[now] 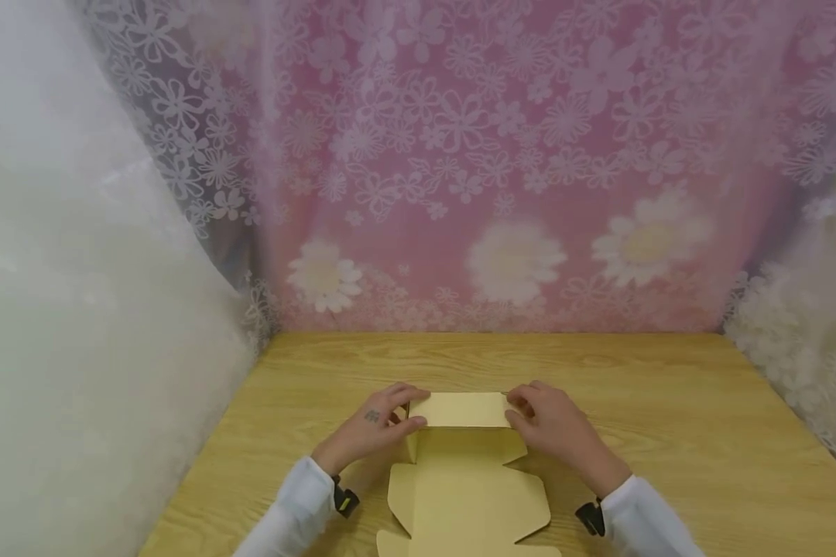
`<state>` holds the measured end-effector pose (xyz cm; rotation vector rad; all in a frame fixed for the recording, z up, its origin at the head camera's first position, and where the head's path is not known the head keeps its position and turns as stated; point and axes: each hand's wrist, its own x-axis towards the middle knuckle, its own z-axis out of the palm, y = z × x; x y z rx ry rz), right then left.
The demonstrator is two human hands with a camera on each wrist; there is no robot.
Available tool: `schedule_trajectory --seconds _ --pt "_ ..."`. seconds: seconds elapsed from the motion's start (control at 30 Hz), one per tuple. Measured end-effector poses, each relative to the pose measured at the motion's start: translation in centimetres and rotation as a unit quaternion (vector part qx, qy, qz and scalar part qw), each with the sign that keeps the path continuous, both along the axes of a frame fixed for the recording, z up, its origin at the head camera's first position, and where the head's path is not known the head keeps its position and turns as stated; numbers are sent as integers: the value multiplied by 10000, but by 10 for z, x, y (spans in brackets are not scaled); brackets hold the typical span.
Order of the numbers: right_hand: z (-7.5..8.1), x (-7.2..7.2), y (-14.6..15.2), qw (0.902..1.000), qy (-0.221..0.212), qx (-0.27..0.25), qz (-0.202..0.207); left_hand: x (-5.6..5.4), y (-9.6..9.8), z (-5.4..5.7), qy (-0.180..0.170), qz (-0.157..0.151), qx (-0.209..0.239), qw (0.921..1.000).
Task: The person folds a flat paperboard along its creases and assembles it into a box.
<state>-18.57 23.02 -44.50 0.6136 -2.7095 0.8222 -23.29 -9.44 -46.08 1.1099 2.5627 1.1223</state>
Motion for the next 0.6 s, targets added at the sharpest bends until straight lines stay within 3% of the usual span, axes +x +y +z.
schedule_trajectory --seconds 0.17,0.37,0.5,0.6 --pt "-18 5 -5 9983 -461 17 -359 3 4 1 42 49 -49 10000" --pt "-25 10 -11 9916 -1078 -251 -666 5 4 -1 -32 114 -49 9999" --pt "-27 8 -16 9915 -950 -555 -693 6 3 -1 -25 123 -79 9999" --pt "-30 4 -16 9958 -534 -576 -464 6 3 0 25 120 -85 9999"
